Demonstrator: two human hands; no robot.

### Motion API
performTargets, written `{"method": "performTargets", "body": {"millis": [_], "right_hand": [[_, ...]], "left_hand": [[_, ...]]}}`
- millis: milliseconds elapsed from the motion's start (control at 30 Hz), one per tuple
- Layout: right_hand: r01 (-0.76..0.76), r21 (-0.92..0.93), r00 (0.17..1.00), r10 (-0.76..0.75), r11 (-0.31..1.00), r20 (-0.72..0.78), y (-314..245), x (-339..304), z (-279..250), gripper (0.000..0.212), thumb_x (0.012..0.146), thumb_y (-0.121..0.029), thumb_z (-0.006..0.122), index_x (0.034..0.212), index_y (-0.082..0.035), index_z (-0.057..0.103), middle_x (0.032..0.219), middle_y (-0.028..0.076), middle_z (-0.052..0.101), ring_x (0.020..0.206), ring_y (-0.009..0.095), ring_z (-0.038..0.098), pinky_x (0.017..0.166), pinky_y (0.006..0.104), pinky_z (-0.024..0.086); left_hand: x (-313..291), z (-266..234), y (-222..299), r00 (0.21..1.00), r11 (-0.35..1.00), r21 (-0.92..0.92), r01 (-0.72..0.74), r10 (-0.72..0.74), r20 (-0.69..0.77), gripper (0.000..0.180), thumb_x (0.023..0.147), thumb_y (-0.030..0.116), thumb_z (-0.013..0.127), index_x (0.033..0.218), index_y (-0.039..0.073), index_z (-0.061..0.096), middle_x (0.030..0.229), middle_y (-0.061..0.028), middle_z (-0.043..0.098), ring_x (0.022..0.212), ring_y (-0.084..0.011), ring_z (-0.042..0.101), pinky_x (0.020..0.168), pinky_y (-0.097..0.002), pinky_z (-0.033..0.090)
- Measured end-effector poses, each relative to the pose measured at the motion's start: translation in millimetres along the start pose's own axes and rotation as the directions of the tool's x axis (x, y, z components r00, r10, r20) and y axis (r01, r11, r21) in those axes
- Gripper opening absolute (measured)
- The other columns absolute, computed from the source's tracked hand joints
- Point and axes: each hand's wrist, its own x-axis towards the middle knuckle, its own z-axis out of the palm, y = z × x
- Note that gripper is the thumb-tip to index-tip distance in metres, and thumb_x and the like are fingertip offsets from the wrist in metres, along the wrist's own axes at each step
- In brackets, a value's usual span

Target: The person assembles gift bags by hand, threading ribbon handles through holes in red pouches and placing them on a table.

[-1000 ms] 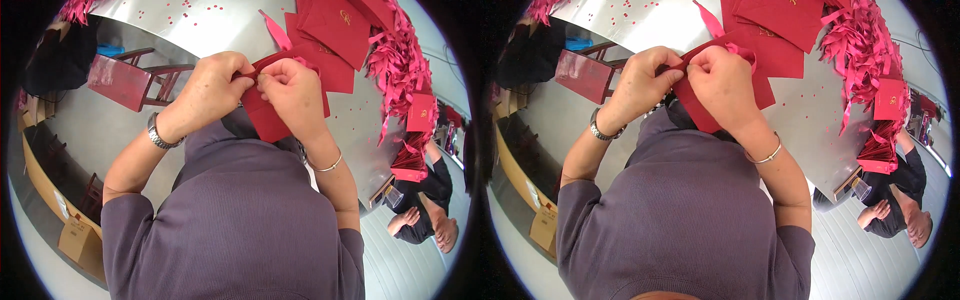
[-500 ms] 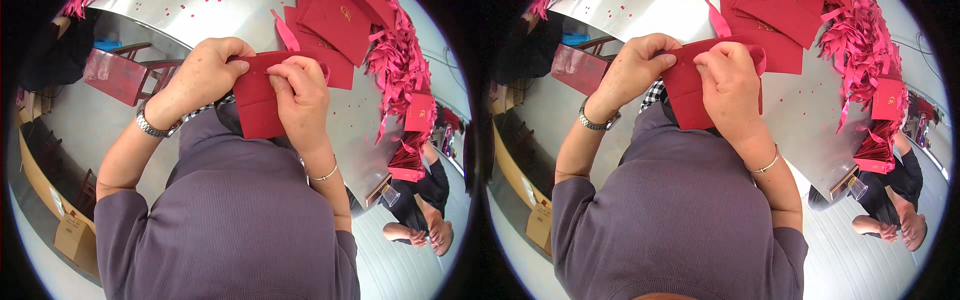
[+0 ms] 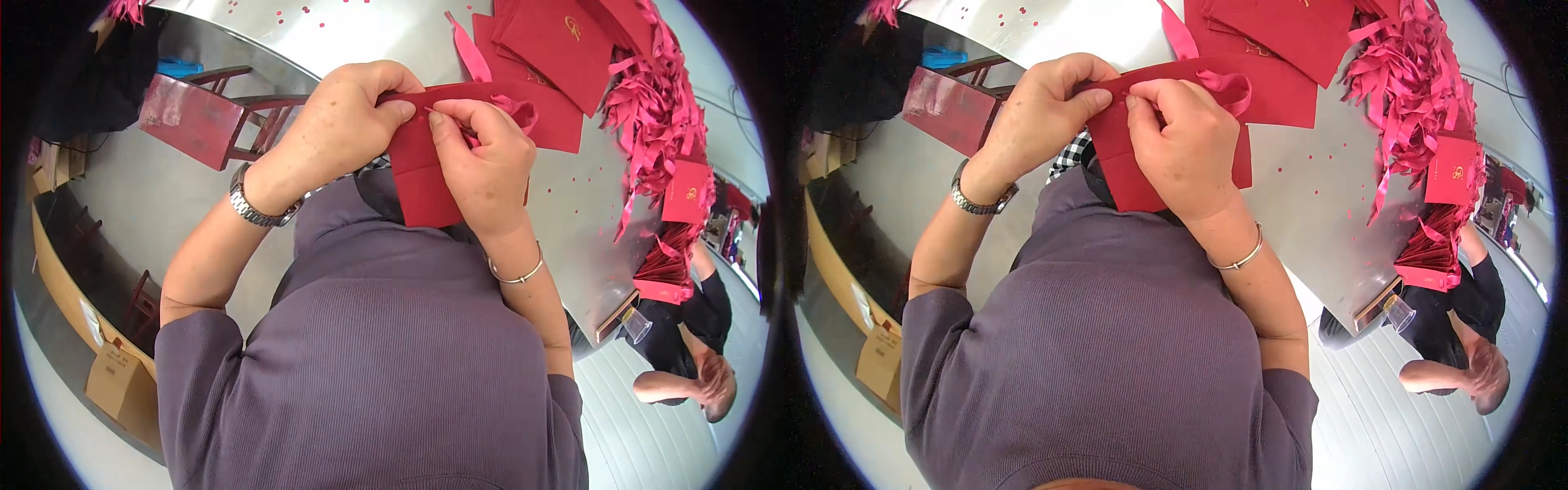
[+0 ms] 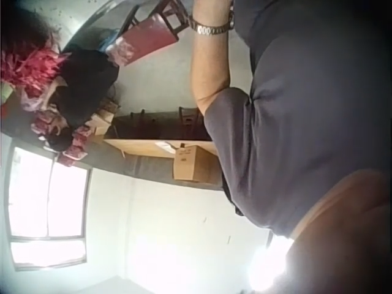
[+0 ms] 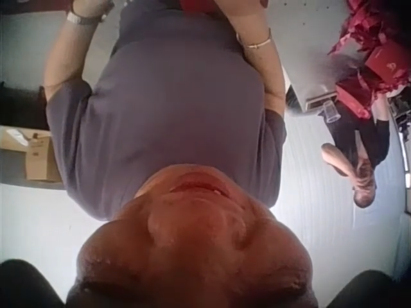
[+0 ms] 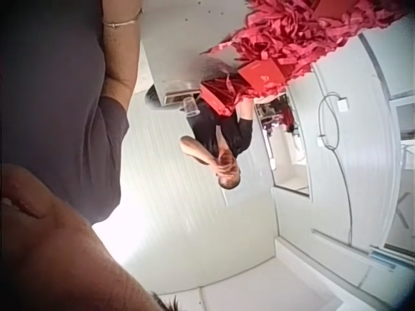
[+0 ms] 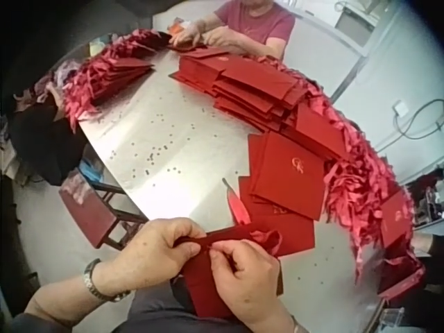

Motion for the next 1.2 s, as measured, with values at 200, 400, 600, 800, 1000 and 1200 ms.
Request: {"method": "performTargets", "body": {"millis": [200,400,600,800,1000,1200], "right_hand": [[0.212,-0.195,0.975,-0.221,0.958,-0.028,0,-4,12,0.006,0.078,-0.005,0.068,0.082,-0.004,0.064,0.073,0.009,0.064,0.065,0.026,0.063,0.056,0.0358,0.05],[0.11,-0.178,0.994,-0.113,0.978,-0.008,-2,6,21,0.004,0.081,-0.009,0.065,0.081,-0.007,0.061,0.075,0.01,0.063,0.066,0.029,0.062,0.056,0.0388,0.05],[0.115,-0.157,0.993,-0.111,0.981,0.037,-4,0,4,0.009,0.086,-0.009,0.068,0.093,-0.003,0.066,0.083,0.012,0.068,0.074,0.026,0.067,0.065,0.0358,0.052],[-0.051,-0.021,0.977,0.054,0.998,0.208,-3,0,-21,0.027,0.082,-0.004,0.071,0.107,0.0,0.061,0.072,0.008,0.064,0.063,0.013,0.059,0.06,0.0281,0.048],[-0.082,0.044,0.988,0.076,0.996,0.133,3,-10,-19,0.022,0.079,-0.003,0.076,0.093,0.001,0.06,0.076,0.01,0.067,0.067,0.014,0.063,0.062,0.0276,0.05],[-0.032,-0.026,0.995,0.035,0.999,0.097,3,-10,-24,0.023,0.075,-0.014,0.081,0.084,-0.004,0.062,0.072,0.011,0.067,0.064,0.025,0.065,0.061,0.0355,0.051]], "left_hand": [[-5,2,-4,0.994,0.994,0.026,-0.103,0.104,-0.044,0.014,0.09,0.001,0.06,0.103,-0.003,0.064,0.082,-0.0014,0.065,0.073,-0.0065,0.057,0.066,-0.0236,0.05],[-1,-1,-8,0.995,0.995,-0.046,-0.085,0.083,-0.054,0.014,0.089,0.0,0.061,0.103,-0.002,0.064,0.083,-0.0029,0.066,0.073,-0.0071,0.058,0.066,-0.0243,0.05],[-10,13,-10,0.917,0.924,0.147,-0.352,0.372,-0.143,0.02,0.081,-0.002,0.058,0.099,0.002,0.064,0.087,-0.0181,0.063,0.08,-0.0319,0.063,0.071,-0.0393,0.051],[-9,25,4,0.864,0.873,0.182,-0.452,0.479,-0.153,0.009,0.077,0.002,0.057,0.085,0.003,0.061,0.082,-0.0168,0.058,0.085,-0.0377,0.058,0.075,-0.046,0.046],[-3,10,11,0.907,0.908,0.071,-0.412,0.416,-0.062,0.016,0.082,0.012,0.059,0.089,0.003,0.07,0.091,-0.0187,0.063,0.092,-0.0352,0.06,0.082,-0.0419,0.048],[42,-9,21,0.842,0.935,0.083,-0.345,0.269,0.468,0.024,0.078,0.009,0.06,0.098,0.005,0.072,0.085,-0.0151,0.067,0.082,-0.0294,0.065,0.075,-0.0388,0.05]]}}
